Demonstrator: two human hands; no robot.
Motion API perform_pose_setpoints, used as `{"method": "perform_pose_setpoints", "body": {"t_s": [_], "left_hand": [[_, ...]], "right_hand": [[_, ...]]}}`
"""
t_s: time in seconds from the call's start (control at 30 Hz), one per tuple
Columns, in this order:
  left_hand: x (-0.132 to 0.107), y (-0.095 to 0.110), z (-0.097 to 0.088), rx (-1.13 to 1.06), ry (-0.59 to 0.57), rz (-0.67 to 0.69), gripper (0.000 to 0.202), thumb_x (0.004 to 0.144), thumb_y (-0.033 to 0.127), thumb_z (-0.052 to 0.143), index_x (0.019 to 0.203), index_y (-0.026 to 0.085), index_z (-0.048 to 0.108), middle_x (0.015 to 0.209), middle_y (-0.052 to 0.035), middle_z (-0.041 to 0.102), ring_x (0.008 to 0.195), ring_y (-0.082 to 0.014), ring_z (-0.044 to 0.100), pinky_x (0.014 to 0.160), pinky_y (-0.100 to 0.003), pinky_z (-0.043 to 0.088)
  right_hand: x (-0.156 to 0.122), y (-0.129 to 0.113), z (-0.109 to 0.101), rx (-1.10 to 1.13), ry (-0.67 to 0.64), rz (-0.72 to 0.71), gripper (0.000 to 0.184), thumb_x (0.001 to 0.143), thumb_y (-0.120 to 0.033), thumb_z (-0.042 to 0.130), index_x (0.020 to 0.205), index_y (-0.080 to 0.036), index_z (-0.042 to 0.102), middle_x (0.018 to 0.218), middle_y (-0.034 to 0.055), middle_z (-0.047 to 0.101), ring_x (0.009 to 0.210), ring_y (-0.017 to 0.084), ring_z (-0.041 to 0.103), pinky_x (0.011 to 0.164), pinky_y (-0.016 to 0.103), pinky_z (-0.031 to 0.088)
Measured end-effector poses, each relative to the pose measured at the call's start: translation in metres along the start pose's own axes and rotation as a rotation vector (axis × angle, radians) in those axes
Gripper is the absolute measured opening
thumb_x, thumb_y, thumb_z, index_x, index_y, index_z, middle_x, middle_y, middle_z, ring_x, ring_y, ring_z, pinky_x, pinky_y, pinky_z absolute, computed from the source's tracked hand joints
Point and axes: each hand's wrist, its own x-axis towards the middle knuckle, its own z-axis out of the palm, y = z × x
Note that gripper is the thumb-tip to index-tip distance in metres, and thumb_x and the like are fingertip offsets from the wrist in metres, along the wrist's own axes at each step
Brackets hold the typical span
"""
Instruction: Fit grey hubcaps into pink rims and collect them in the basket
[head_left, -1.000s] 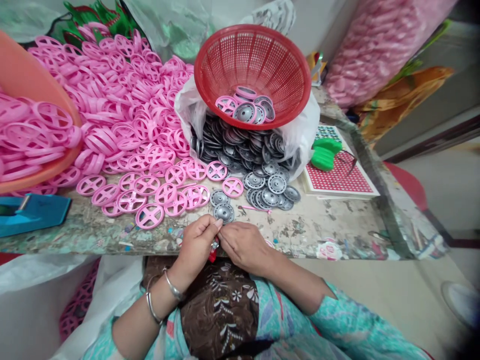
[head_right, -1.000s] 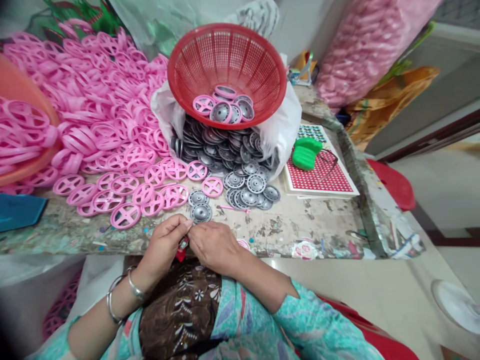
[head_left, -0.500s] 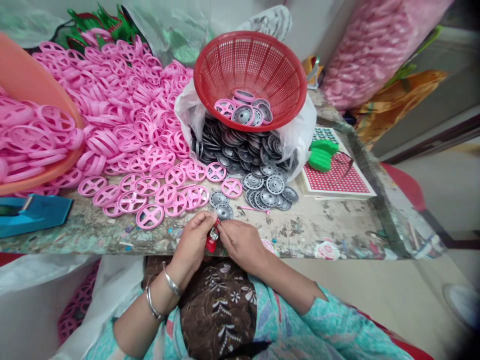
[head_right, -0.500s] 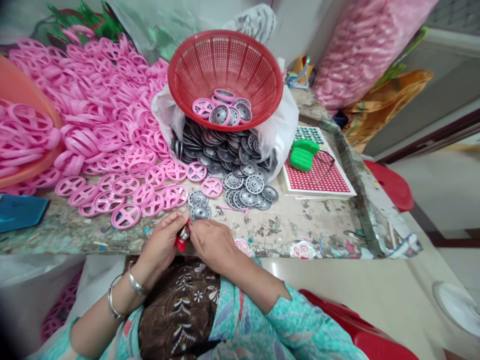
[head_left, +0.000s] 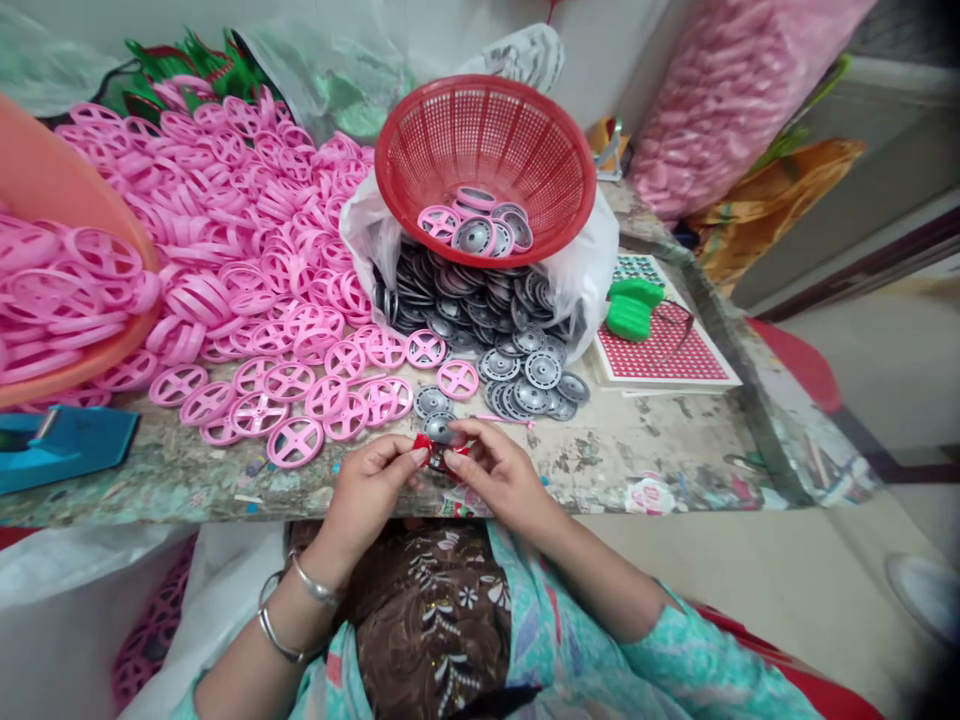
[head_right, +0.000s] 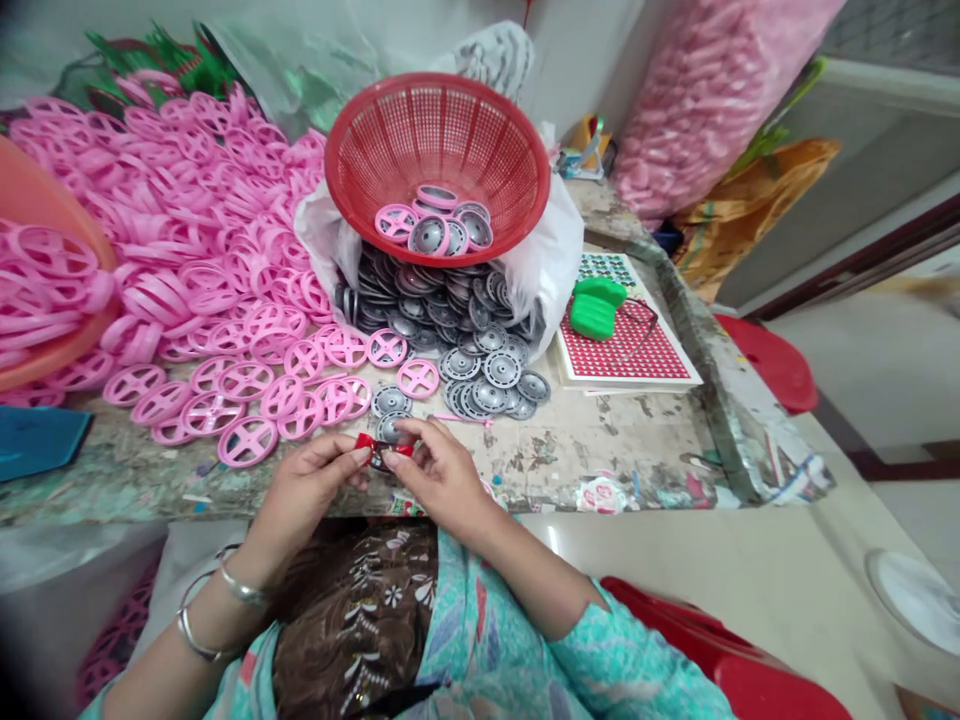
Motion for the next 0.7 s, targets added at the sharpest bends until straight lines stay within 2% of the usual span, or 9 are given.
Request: {"method": "perform_pose_setpoints", "body": {"t_s": [0.1, 0.17, 0.23, 0.3, 0.4, 0.5, 0.6, 0.7], "left_hand": [[-0.002, 0.004, 0.0, 0.061, 0.009, 0.052, 0.009, 0.071, 0.025, 0.071, 0.069, 0.016, 0.07, 0.063, 0.0015, 0.064, 0.054, -0.0095, 0.057, 0.054, -0.02, 0.046], [-0.003, 0.004, 0.004, -0.086, 0.014, 0.013, 0.01, 0.069, 0.026, 0.073, 0.073, 0.017, 0.071, 0.065, 0.0018, 0.064, 0.054, -0.0097, 0.057, 0.055, -0.021, 0.047], [-0.002, 0.001, 0.008, -0.273, 0.014, -0.062, 0.014, 0.066, 0.026, 0.076, 0.075, 0.017, 0.071, 0.068, 0.0018, 0.065, 0.056, -0.0093, 0.057, 0.056, -0.022, 0.049], [-0.001, -0.002, 0.01, -0.41, 0.026, -0.135, 0.018, 0.062, 0.026, 0.079, 0.074, 0.016, 0.071, 0.069, 0.0018, 0.065, 0.055, -0.0082, 0.055, 0.056, -0.021, 0.048], [0.0, -0.005, 0.008, -0.46, 0.058, -0.18, 0.019, 0.058, 0.026, 0.081, 0.064, 0.015, 0.068, 0.06, 0.0025, 0.062, 0.051, -0.0071, 0.051, 0.052, -0.019, 0.044], [0.0, -0.003, 0.003, -0.333, 0.051, -0.146, 0.019, 0.06, 0.029, 0.079, 0.06, 0.015, 0.065, 0.056, 0.0026, 0.06, 0.051, -0.0082, 0.049, 0.052, -0.02, 0.041], [-0.003, 0.003, -0.001, -0.042, 0.0, -0.049, 0.017, 0.067, 0.031, 0.074, 0.062, 0.016, 0.066, 0.056, 0.0021, 0.059, 0.053, -0.0098, 0.049, 0.053, -0.021, 0.039], [-0.006, 0.008, 0.001, 0.201, -0.053, 0.043, 0.019, 0.072, 0.031, 0.068, 0.061, 0.016, 0.064, 0.055, 0.0026, 0.056, 0.054, -0.0108, 0.047, 0.054, -0.021, 0.037]], "right_hand": [[0.004, 0.001, -0.003, 0.18, -0.128, 0.068, 0.022, 0.076, -0.034, 0.068, 0.092, -0.019, 0.064, 0.082, 0.0008, 0.061, 0.074, 0.013, 0.054, 0.069, 0.026, 0.042], [0.005, 0.003, 0.0, 0.357, -0.133, 0.151, 0.022, 0.074, -0.036, 0.07, 0.083, -0.018, 0.062, 0.074, -0.0017, 0.061, 0.068, 0.011, 0.054, 0.066, 0.025, 0.042], [0.003, 0.005, 0.006, 0.467, -0.085, 0.235, 0.027, 0.071, -0.04, 0.072, 0.078, -0.018, 0.057, 0.067, -0.0038, 0.059, 0.058, 0.009, 0.051, 0.06, 0.023, 0.04], [-0.001, 0.006, 0.012, 0.497, -0.079, 0.302, 0.033, 0.07, -0.043, 0.072, 0.075, -0.018, 0.052, 0.063, -0.0047, 0.057, 0.053, 0.008, 0.049, 0.055, 0.022, 0.039], [-0.007, 0.005, 0.02, 0.467, -0.194, 0.326, 0.037, 0.071, -0.048, 0.07, 0.074, -0.018, 0.048, 0.062, -0.005, 0.056, 0.055, 0.008, 0.05, 0.056, 0.022, 0.04], [-0.01, 0.0, 0.019, 0.297, -0.33, 0.242, 0.033, 0.078, -0.048, 0.063, 0.08, -0.017, 0.052, 0.069, -0.0033, 0.055, 0.061, 0.009, 0.049, 0.059, 0.022, 0.041], [-0.007, -0.006, 0.011, 0.075, -0.313, 0.115, 0.028, 0.084, -0.044, 0.057, 0.092, -0.017, 0.057, 0.075, -0.0019, 0.055, 0.066, 0.01, 0.048, 0.061, 0.022, 0.04], [-0.001, -0.01, 0.004, -0.055, -0.277, 0.019, 0.026, 0.089, -0.04, 0.05, 0.083, -0.017, 0.058, 0.071, -0.0019, 0.053, 0.068, 0.011, 0.047, 0.064, 0.023, 0.038]]}}
